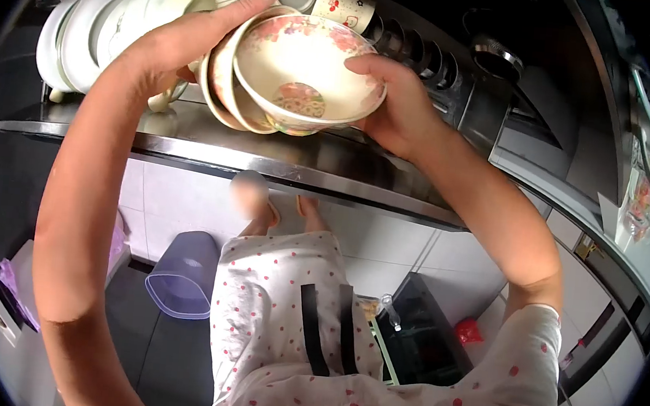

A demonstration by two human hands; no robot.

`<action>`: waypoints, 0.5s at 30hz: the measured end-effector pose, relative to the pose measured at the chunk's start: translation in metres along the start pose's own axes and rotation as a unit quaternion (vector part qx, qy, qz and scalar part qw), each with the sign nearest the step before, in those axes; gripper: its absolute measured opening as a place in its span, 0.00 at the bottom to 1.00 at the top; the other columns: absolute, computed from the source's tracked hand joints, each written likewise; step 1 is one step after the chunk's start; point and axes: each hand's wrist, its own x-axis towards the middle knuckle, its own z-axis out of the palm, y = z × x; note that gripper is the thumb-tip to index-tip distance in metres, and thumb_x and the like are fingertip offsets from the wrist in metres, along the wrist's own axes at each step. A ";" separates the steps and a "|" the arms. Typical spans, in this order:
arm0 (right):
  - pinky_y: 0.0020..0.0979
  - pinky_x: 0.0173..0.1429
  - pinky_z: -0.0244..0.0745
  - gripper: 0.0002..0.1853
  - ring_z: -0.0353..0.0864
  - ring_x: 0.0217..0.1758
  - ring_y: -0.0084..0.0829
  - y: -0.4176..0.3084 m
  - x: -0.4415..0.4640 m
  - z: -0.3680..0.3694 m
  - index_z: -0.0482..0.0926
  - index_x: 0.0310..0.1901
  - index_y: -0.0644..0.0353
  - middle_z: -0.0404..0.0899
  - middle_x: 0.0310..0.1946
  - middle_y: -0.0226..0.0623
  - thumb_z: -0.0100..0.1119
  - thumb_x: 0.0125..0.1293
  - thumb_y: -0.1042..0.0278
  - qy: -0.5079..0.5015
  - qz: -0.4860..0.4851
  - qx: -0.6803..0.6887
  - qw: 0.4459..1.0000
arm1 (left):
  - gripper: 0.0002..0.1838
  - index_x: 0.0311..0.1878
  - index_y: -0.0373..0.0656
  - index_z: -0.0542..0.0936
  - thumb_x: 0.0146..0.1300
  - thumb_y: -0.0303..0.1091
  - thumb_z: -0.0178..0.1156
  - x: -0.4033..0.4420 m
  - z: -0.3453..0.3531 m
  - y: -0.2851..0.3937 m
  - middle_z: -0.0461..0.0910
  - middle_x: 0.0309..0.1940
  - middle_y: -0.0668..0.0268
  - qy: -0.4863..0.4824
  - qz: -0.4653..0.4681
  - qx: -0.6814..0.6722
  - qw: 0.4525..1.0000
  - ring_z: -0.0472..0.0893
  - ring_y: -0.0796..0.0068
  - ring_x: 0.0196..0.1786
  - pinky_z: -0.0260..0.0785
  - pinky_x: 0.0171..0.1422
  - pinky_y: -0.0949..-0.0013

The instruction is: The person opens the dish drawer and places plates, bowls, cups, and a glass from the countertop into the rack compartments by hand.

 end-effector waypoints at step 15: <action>0.34 0.40 0.75 0.22 0.75 0.43 0.30 0.007 -0.004 0.007 0.71 0.47 0.62 0.74 0.41 0.38 0.53 0.54 0.57 0.014 -0.087 -0.076 0.993 | 0.23 0.44 0.38 0.77 0.60 0.50 0.50 -0.012 0.017 -0.009 0.78 0.37 0.53 0.302 0.337 0.209 0.867 0.78 0.62 0.40 0.67 0.47 0.66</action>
